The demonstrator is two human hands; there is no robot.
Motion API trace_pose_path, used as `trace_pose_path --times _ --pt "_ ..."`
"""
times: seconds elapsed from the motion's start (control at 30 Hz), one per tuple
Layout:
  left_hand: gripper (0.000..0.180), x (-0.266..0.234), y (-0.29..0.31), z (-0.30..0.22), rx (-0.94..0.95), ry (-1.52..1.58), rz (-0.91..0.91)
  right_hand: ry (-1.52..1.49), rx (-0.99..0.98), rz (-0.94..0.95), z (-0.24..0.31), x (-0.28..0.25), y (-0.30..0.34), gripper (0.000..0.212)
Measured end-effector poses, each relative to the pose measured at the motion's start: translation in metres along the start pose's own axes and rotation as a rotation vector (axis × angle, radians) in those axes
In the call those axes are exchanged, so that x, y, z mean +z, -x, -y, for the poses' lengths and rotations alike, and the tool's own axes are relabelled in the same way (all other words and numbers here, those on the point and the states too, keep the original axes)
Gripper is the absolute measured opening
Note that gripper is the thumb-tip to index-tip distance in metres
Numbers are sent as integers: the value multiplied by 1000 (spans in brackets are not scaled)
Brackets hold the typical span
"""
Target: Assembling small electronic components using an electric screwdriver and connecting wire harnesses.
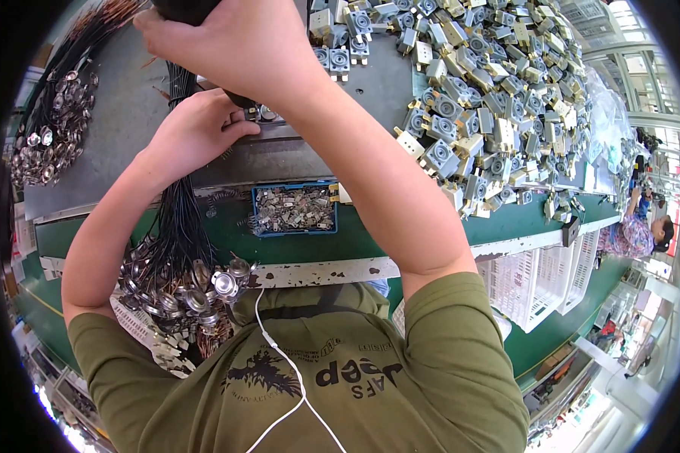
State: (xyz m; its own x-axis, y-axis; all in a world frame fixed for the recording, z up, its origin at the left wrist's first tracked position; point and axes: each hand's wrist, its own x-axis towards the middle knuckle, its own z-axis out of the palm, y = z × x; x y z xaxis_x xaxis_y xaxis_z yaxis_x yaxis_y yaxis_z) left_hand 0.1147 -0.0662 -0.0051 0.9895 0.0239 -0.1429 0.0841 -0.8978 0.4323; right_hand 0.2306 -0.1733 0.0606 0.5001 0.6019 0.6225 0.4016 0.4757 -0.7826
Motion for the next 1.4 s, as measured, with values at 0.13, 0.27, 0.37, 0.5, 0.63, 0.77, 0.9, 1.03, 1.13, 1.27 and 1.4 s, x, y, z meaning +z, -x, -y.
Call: trace_pose_path --times 0.13,0.27,0.37,0.5,0.63,0.77,0.9,1.03,1.13,1.27,1.4 --pt "33 2 1 -3 -25 30 -15 537 -88 -71 23 10 9 78" --pt "32 9 -1 4 37 37 -73 384 -244 -30 13 8 9 77" --pt "32 4 3 -4 -11 32 -40 122 -112 -36 6 6 15 73" --pt "33 9 3 0 -16 63 -34 283 -367 -6 -9 3 11 69" --pt "33 22 -1 16 102 107 -169 -58 -68 -50 -5 9 15 70" --pt "30 38 -16 37 139 100 -281 210 -359 18 -7 6 11 79" --pt "31 17 -17 19 154 117 -143 63 -171 -197 -13 2 7 41" --pt "34 18 9 10 246 -124 -199 -76 66 -324 42 -11 8 60" --pt "39 12 15 -6 245 -154 -178 137 90 -257 23 -32 13 76" --pt "35 0 14 -8 372 -113 -174 321 -1 -296 -6 -47 17 72" --pt "30 -5 16 -1 383 -28 -154 286 18 -296 -6 -55 5 63"
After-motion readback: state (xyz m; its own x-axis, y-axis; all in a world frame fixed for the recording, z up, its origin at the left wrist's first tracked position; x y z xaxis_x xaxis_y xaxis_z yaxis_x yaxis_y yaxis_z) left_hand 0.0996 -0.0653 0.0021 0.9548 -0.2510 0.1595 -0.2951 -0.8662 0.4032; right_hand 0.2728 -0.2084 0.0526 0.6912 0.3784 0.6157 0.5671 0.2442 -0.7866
